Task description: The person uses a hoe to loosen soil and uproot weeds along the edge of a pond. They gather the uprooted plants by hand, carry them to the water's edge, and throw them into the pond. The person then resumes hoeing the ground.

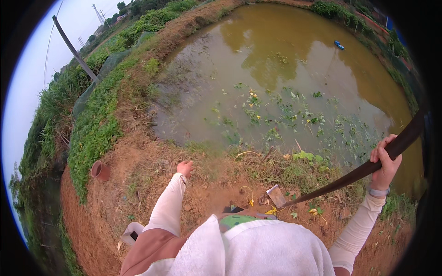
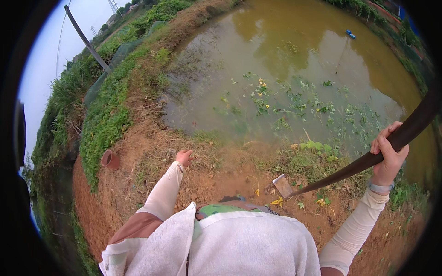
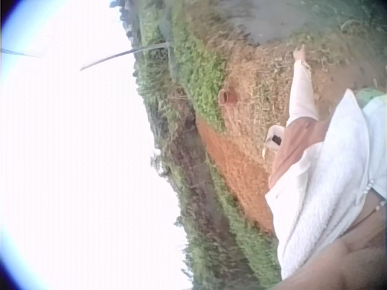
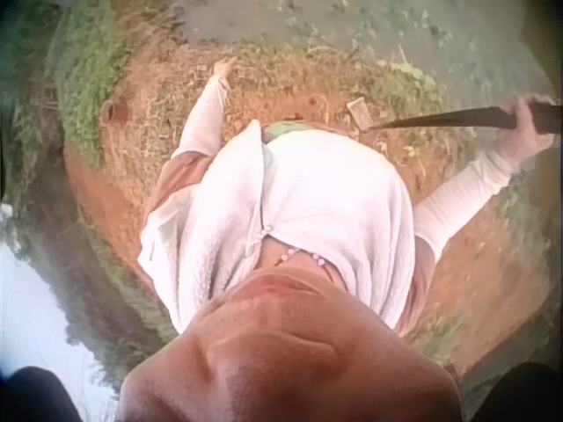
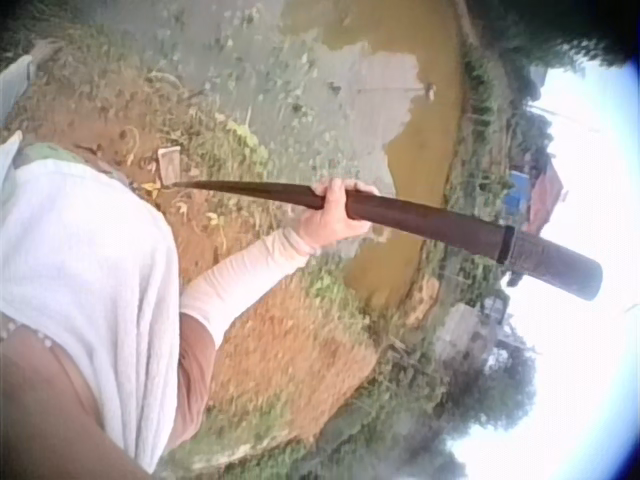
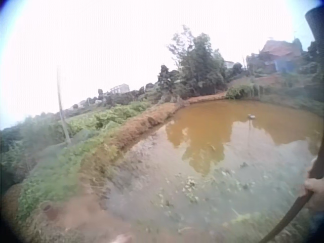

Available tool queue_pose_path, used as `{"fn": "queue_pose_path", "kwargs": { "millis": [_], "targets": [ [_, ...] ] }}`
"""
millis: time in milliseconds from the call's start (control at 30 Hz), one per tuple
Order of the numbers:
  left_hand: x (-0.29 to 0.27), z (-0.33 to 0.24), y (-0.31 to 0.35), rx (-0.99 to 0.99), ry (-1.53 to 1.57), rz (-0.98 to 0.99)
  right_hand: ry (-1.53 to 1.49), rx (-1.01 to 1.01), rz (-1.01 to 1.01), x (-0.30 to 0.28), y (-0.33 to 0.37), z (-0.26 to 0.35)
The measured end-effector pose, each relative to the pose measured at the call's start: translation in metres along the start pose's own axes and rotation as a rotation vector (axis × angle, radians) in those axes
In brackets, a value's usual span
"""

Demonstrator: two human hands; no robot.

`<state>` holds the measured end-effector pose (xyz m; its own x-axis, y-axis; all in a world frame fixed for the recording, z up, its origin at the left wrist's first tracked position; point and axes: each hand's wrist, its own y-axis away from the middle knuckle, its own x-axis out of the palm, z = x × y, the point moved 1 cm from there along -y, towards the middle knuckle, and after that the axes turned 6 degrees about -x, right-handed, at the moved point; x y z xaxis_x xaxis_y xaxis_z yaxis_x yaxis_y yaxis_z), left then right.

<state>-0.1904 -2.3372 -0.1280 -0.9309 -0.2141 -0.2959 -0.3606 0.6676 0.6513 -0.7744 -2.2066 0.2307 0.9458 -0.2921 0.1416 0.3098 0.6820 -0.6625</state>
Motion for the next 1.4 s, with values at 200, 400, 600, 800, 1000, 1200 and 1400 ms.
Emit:
{"fn": "queue_pose_path", "kwargs": {
  "millis": [200,400,600,800,1000,1200,1400],
  "targets": [
    [-0.019,0.225,-0.007,0.09,-0.79,0.314,-0.017,0.003,0.002,-0.005,0.005,0.009],
    [-0.042,0.244,0.004,0.059,-0.742,0.312,0.014,0.006,0.007,-0.008,0.011,0.011],
    [0.013,0.153,0.031,-0.054,-0.519,0.225,0.075,-0.023,-0.063,-0.012,0.017,0.003],
    [0.061,0.119,0.035,0.017,-0.548,0.333,0.202,-0.06,-0.163,-0.016,0.023,0.005],
    [0.056,0.143,-0.002,0.147,-0.93,0.419,0.248,-0.091,-0.247,-0.009,0.031,0.016],
    [0.112,0.012,0.046,0.651,-0.934,0.443,0.341,-0.127,-0.368,0.01,0.028,0.017],
    [0.19,-0.17,0.245,1.182,-0.364,0.99,0.403,-0.019,-0.429,0.027,0.037,-0.011]
  ]
}}
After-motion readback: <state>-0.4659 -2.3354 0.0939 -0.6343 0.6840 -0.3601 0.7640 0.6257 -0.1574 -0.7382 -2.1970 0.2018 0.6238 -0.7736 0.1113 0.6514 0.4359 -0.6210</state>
